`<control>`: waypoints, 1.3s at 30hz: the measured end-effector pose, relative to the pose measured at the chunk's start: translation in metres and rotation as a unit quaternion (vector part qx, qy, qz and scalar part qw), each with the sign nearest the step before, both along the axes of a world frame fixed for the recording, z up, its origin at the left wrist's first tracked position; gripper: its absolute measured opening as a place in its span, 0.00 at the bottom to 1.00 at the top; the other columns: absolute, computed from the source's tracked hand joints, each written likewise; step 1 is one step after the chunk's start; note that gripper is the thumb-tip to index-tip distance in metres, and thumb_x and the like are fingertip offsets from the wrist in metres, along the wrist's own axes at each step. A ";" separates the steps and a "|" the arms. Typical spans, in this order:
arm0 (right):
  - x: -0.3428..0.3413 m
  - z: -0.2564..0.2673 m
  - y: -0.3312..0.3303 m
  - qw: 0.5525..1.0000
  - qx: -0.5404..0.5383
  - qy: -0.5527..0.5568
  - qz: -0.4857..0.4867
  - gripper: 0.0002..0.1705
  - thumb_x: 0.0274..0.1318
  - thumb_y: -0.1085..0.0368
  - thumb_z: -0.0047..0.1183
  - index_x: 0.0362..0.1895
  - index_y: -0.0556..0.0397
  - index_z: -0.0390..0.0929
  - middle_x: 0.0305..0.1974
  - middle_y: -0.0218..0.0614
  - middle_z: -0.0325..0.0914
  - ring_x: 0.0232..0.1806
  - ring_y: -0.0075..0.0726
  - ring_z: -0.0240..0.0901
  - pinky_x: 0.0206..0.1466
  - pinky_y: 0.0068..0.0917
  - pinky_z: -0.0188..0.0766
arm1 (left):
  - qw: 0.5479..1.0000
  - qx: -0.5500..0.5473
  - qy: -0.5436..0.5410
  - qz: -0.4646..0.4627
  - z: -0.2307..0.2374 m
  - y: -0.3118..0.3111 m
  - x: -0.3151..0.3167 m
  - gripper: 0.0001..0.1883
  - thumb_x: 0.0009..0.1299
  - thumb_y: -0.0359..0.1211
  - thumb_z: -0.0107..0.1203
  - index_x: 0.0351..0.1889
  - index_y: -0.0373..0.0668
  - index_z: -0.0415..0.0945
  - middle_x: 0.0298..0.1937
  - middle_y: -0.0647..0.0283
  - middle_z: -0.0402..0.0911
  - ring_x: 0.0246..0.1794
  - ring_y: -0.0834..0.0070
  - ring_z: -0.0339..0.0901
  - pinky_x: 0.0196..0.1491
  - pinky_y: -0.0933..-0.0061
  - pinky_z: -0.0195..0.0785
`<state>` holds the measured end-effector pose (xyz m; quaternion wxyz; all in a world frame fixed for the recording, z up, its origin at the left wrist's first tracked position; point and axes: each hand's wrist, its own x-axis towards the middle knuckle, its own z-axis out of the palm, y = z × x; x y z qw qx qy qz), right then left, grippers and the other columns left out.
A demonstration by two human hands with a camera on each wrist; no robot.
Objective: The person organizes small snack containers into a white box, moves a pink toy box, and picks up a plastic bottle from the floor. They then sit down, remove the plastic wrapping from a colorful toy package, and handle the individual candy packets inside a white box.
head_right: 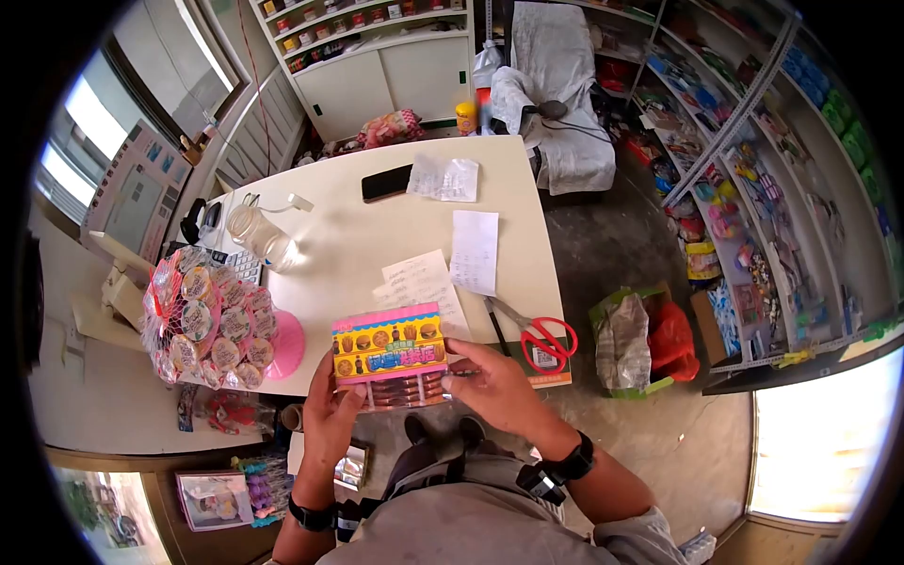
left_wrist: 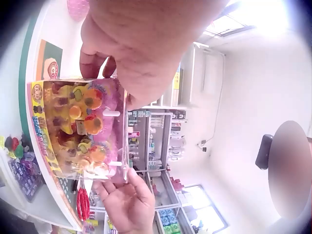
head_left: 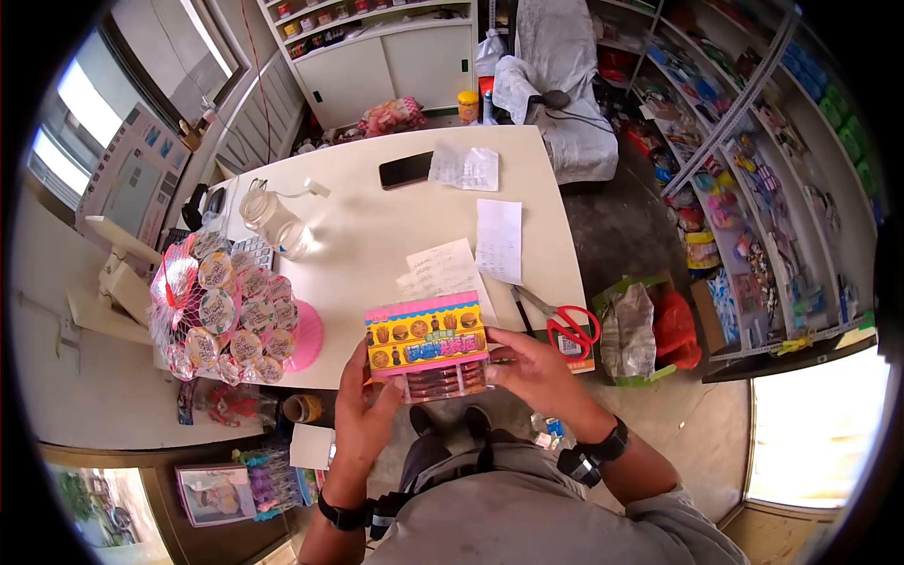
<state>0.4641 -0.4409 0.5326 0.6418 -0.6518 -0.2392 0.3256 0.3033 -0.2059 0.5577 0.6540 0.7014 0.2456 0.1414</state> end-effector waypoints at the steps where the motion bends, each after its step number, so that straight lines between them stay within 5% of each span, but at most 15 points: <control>1: -0.002 0.002 -0.003 0.999 -0.003 -0.032 0.016 0.38 0.70 0.69 0.64 0.79 0.63 0.63 0.70 0.44 0.75 0.68 0.33 0.75 0.67 0.33 0.77 | 1.000 0.015 -0.017 -0.014 -0.001 -0.001 -0.001 0.42 0.74 0.23 0.65 0.83 0.35 0.55 0.69 0.54 0.77 0.66 0.68 0.78 0.66 0.64 0.75; 5: -0.011 0.008 -0.009 0.998 0.017 -0.065 0.018 0.44 0.66 0.66 0.69 0.81 0.58 0.62 0.71 0.44 0.73 0.67 0.36 0.76 0.67 0.34 0.79 | 0.995 0.072 -0.030 -0.057 0.004 -0.005 -0.006 0.50 0.68 0.21 0.70 0.85 0.37 0.51 0.69 0.54 0.78 0.66 0.67 0.79 0.66 0.63 0.75; 9: -0.016 -0.007 -0.009 0.993 -0.006 -0.118 0.000 0.40 0.65 0.62 0.70 0.76 0.59 0.69 0.66 0.52 0.78 0.60 0.41 0.83 0.58 0.34 0.84 | 0.989 0.134 0.008 -0.066 0.000 -0.005 -0.010 0.52 0.66 0.21 0.73 0.85 0.37 0.53 0.67 0.55 0.79 0.63 0.68 0.81 0.65 0.65 0.77; 20: -0.028 -0.002 -0.010 0.971 -0.014 -0.238 -0.038 0.29 0.70 0.61 0.65 0.68 0.61 0.76 0.59 0.54 0.82 0.52 0.48 0.86 0.48 0.34 0.86 | 0.998 0.053 -0.034 -0.002 -0.010 -0.024 -0.021 0.36 0.77 0.26 0.64 0.81 0.32 0.60 0.68 0.56 0.79 0.64 0.71 0.80 0.66 0.66 0.75; 26: -0.029 -0.012 -0.014 0.995 -0.008 -0.092 -0.034 0.25 0.73 0.57 0.63 0.63 0.62 0.78 0.57 0.50 0.83 0.53 0.40 0.86 0.47 0.30 0.85 | 0.998 0.012 -0.053 0.033 -0.013 -0.027 -0.022 0.28 0.85 0.31 0.53 0.79 0.29 0.62 0.72 0.54 0.77 0.70 0.70 0.75 0.73 0.67 0.65; 29: -0.016 -0.023 -0.012 0.999 0.001 -0.037 -0.025 0.29 0.73 0.56 0.63 0.68 0.61 0.75 0.59 0.49 0.82 0.55 0.36 0.85 0.49 0.29 0.84 | 0.998 -0.010 -0.035 0.051 -0.020 -0.022 -0.025 0.27 0.86 0.31 0.51 0.79 0.29 0.63 0.73 0.54 0.76 0.71 0.70 0.73 0.73 0.68 0.64; 32: -0.004 -0.027 0.003 0.986 0.041 -0.125 -0.098 0.32 0.74 0.54 0.63 0.72 0.58 0.72 0.62 0.49 0.80 0.56 0.35 0.84 0.51 0.29 0.84 | 0.998 -0.026 -0.023 0.054 -0.021 -0.017 -0.027 0.26 0.86 0.31 0.51 0.78 0.29 0.64 0.73 0.55 0.76 0.70 0.70 0.74 0.73 0.68 0.64; 36: 0.014 -0.025 0.007 0.997 0.065 -0.018 -0.033 0.35 0.73 0.52 0.62 0.75 0.56 0.70 0.66 0.47 0.77 0.63 0.38 0.80 0.60 0.34 0.81 | 0.996 -0.068 -0.018 0.063 -0.023 -0.019 -0.034 0.26 0.86 0.31 0.50 0.80 0.33 0.64 0.72 0.56 0.77 0.70 0.69 0.74 0.72 0.65 0.66; 39: 0.021 -0.021 0.006 0.982 0.067 -0.173 0.020 0.35 0.72 0.54 0.63 0.76 0.54 0.70 0.69 0.45 0.76 0.69 0.41 0.75 0.69 0.39 0.75 | 0.989 -0.121 -0.031 0.082 -0.036 -0.013 -0.045 0.26 0.87 0.31 0.46 0.82 0.41 0.63 0.75 0.58 0.73 0.71 0.66 0.74 0.72 0.57 0.71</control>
